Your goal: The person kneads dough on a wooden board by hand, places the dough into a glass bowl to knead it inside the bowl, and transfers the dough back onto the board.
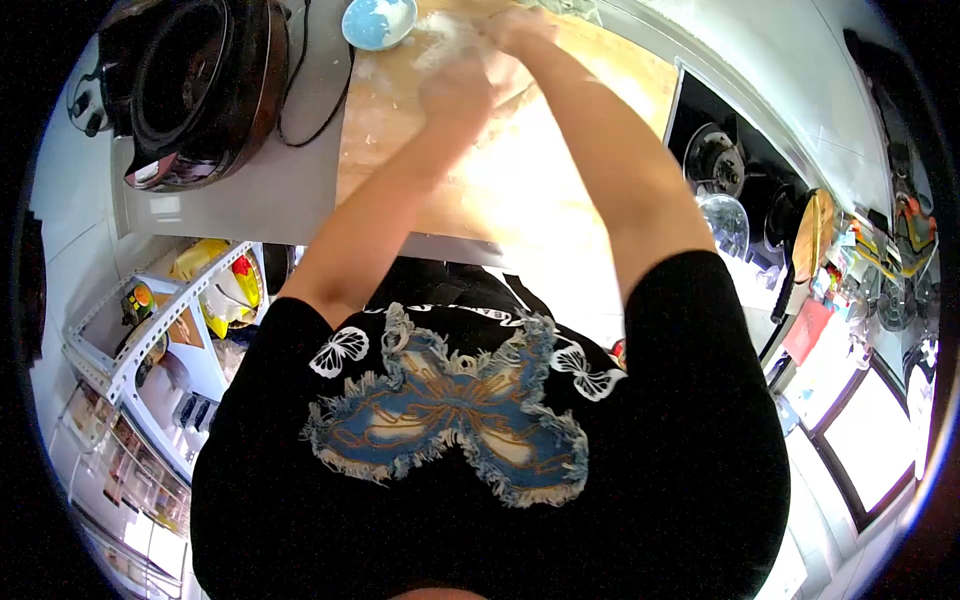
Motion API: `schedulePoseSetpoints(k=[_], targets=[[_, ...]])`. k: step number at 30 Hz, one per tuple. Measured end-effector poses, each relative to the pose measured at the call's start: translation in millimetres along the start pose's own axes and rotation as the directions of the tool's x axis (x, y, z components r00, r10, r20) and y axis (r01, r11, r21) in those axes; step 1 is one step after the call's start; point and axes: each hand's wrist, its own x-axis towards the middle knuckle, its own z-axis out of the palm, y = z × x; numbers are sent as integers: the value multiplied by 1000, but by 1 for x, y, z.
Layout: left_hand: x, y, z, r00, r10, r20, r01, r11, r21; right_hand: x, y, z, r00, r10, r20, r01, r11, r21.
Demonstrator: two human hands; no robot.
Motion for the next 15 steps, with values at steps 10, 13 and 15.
schedulePoseSetpoints(k=[10, 13, 15], targets=[[-87, 18, 51, 971, 35, -236, -155, 843, -515, -84, 139, 58, 686, -490, -539, 396, 872, -289], [-52, 18, 42, 997, -53, -53, 23, 887, -460, -48, 133, 69, 656, -468, -592, 390, 882, -265], [-31, 21, 38, 988, -150, -24, 134, 935, -327, -12, 129, 65, 703, -480, -525, 387, 877, -284]])
